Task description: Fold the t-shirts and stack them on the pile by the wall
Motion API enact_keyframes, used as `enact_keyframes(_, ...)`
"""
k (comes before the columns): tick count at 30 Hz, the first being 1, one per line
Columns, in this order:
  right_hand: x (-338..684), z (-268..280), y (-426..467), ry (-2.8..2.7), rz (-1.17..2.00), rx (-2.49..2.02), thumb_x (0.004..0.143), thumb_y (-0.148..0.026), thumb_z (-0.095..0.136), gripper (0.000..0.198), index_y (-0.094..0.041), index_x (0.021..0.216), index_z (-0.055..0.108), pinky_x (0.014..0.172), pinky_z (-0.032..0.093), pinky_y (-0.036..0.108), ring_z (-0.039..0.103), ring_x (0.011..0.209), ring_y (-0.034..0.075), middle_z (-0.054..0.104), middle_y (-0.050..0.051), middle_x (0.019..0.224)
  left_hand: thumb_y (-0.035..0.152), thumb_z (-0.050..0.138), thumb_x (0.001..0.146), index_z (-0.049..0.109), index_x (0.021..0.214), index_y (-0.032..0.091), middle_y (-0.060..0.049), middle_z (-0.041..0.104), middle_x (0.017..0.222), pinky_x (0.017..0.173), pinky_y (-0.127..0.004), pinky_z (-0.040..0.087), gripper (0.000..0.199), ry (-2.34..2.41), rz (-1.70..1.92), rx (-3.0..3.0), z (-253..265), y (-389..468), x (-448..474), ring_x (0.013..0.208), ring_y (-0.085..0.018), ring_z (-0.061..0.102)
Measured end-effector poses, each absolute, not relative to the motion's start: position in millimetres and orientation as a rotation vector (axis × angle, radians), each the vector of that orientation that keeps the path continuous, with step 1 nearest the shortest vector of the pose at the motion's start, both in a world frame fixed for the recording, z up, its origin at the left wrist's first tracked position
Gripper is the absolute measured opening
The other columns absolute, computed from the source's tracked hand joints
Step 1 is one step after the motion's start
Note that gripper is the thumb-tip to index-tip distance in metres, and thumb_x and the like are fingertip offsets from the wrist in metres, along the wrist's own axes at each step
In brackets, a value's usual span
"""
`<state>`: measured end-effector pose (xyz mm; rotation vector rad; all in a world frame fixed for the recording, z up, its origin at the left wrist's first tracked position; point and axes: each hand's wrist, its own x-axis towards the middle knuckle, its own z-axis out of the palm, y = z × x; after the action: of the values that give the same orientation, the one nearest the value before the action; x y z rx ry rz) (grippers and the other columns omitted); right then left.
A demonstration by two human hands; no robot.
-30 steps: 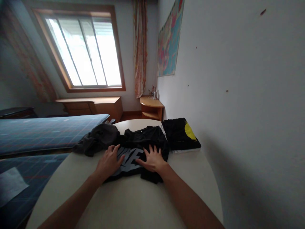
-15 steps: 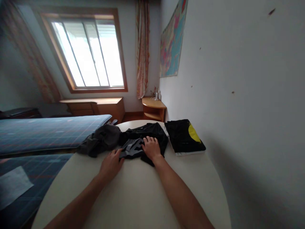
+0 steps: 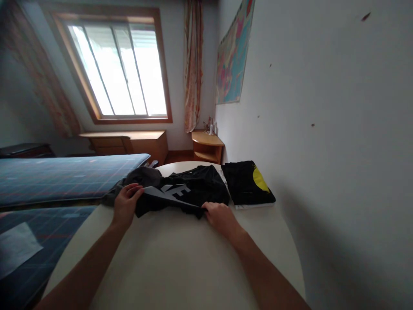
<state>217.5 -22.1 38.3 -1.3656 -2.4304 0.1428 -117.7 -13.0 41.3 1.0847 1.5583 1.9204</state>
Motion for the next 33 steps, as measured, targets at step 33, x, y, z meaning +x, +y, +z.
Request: enact_keyframes(33,256,46,-10,-2.053,0.007,-1.595,0.093,-0.018,0.043,0.032,-0.02,0.114,0.066,0.088,0.047,0.031,0.067,0.1,0.023,0.071,0.008,0.112,0.026,0.06,0.089,0.068,0.107,0.022,-0.007,0.07,0.108,0.087,-0.034,0.05,0.02,1.317,0.471,2.636,38,-55,-54,0.1,-0.025,0.065)
